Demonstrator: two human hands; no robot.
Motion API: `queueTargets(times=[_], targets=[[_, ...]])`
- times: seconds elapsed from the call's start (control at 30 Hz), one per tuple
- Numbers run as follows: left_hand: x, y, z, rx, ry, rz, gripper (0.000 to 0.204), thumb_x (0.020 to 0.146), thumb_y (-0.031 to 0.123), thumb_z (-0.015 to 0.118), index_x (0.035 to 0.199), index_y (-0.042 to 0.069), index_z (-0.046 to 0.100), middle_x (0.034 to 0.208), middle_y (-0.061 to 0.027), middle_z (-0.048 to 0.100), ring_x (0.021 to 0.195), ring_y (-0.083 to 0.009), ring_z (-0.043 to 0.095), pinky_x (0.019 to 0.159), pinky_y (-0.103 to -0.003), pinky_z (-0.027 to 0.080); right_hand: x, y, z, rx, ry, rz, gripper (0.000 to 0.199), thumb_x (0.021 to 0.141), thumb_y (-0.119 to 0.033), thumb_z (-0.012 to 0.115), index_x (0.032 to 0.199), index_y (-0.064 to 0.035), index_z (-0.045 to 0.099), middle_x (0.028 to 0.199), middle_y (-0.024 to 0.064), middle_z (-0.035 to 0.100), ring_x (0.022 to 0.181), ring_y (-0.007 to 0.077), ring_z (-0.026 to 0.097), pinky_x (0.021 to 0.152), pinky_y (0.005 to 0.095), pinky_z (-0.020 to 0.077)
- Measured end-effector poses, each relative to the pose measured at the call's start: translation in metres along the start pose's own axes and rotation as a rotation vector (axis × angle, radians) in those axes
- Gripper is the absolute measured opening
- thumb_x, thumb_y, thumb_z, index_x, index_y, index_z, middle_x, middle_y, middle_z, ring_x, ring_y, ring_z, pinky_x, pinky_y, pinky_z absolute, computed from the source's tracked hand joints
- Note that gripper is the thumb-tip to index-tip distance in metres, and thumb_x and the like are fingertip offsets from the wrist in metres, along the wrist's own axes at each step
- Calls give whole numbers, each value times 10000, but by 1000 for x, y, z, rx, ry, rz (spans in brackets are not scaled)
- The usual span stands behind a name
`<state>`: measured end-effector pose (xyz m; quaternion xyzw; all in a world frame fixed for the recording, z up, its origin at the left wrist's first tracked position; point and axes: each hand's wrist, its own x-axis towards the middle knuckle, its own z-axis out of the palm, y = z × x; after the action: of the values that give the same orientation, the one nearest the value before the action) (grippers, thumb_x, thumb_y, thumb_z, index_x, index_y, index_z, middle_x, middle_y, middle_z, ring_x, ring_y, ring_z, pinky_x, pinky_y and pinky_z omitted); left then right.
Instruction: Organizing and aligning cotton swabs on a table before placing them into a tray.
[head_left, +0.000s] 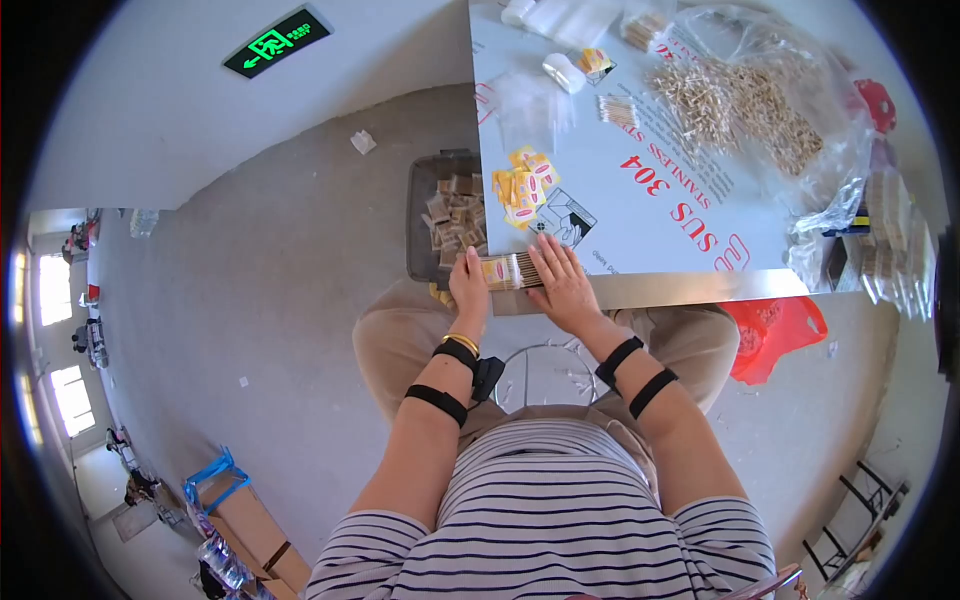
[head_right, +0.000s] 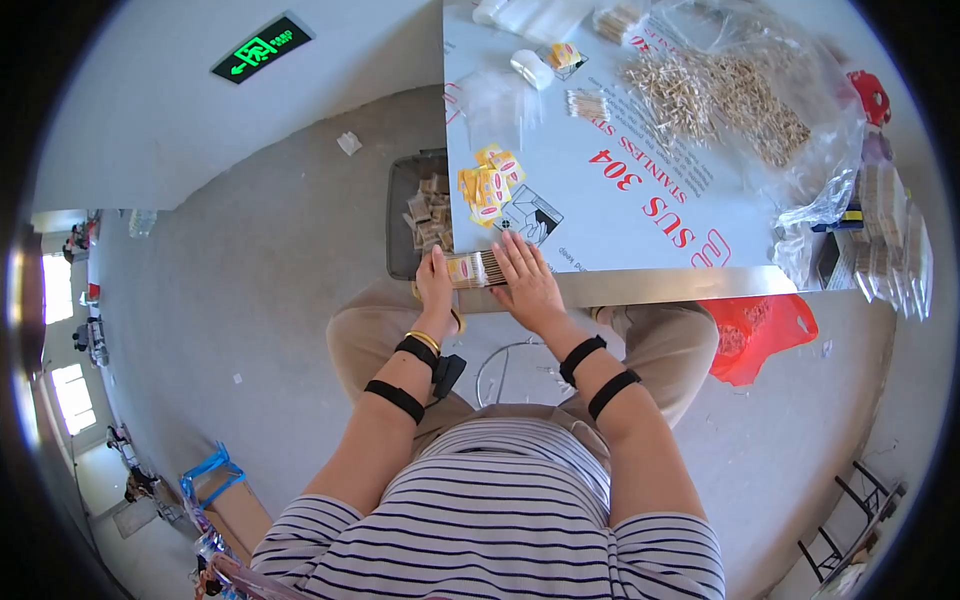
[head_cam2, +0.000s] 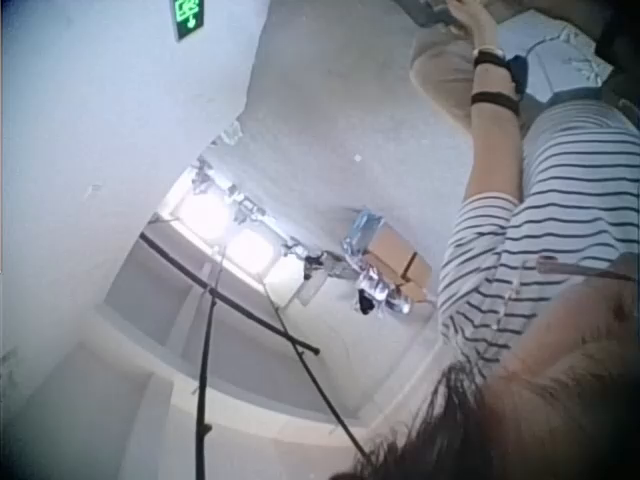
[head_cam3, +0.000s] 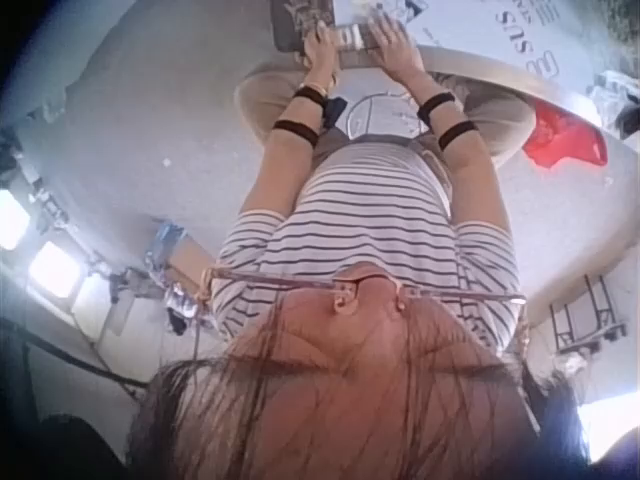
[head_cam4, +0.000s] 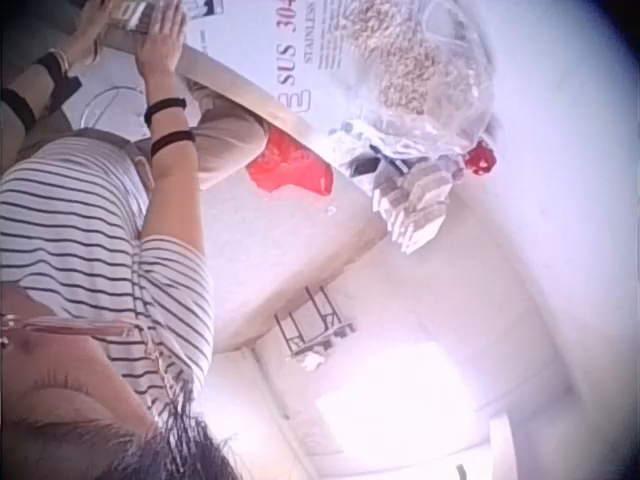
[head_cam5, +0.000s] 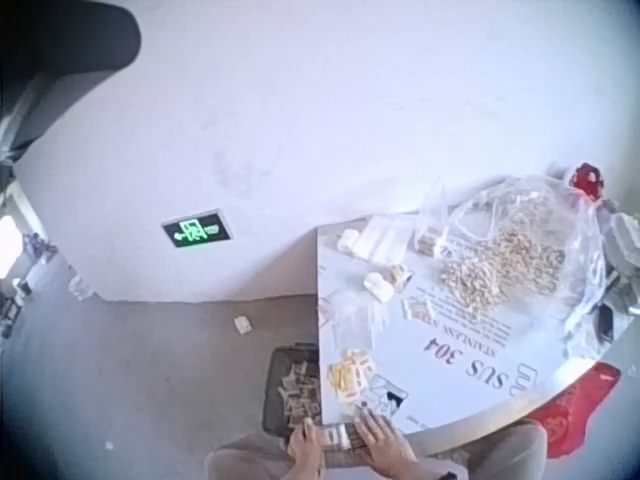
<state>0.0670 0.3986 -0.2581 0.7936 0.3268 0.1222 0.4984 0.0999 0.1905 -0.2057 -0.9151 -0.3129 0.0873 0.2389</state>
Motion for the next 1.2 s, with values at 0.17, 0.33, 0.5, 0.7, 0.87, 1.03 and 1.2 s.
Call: queueTargets(times=[0.17, 0.33, 0.5, 0.7, 0.87, 1.03, 1.2], targets=[[4, -7, -1, 61, -15, -1, 561, 1087, 470, 487, 881, -30, 636, 786, -198, 662, 742, -355, 643, 698, -453, 482, 2, 4, 0, -110, -3, -62, 704, 1002, -288, 593, 1631, -138, 314, 1715, 120, 245, 1594, 288, 211, 1296, 500, 156], [4, -12, 0, 34, 14, -8, 562, 1088, 474, 484, 897, -30, 641, 814, -204, 675, 767, -365, 652, 715, -458, 490, 2, -12, 12, -151, 19, 5, 680, 1020, -305, 550, 1638, -157, 308, 1723, 121, 224, 1605, 295, 175, 1295, 533, 124], [1, -2, -1, 40, -36, -38, 546, 1089, 462, 482, 914, -28, 647, 842, -206, 687, 800, -371, 668, 732, -464, 497, -1, -21, 18, -198, 12, 80, 691, 1030, -314, 514, 1656, -158, 266, 1738, 128, 177, 1616, 301, 131, 1294, 551, 97], [-4, 10, 5, 65, 71, 14, 511, 1088, 433, 490, 915, -22, 644, 840, -209, 689, 792, -379, 664, 728, -465, 497, -4, -36, 33, -218, 20, 205, 742, 1012, -315, 528, 1665, -129, 230, 1744, 148, 141, 1619, 328, 103, 1289, 572, 70], [5, -5, -14, -71, -26, -37, 549, 1087, 469, 496, 884, -26, 619, 755, -169, 621, 733, -288, 648, 697, -440, 500, -4, -29, 22, 30, 30, 150, 779, 1001, -341, 565, 1652, -68, 234, 1736, 152, 173, 1614, 296, 146, 1301, 502, 106], [1, 11, -25, -270, -175, -366, 553, 1084, 475, 513, 895, -34, 620, 735, -156, 597, 717, -268, 639, 689, -432, 501, -20, -1, 11, -140, 45, 128, 846, 997, -449, 595, 1639, -27, 240, 1720, 168, 217, 1607, 300, 169, 1299, 490, 126], [4, -15, -25, 97, -84, 135, 519, 1094, 445, 499, 978, -36, 656, 830, -216, 675, 773, -380, 661, 721, -458, 508, -7, -29, 18, -210, -2, 219, 869, 1006, -514, 566, 1650, -46, 218, 1733, 188, 146, 1615, 333, 107, 1295, 547, 85]])
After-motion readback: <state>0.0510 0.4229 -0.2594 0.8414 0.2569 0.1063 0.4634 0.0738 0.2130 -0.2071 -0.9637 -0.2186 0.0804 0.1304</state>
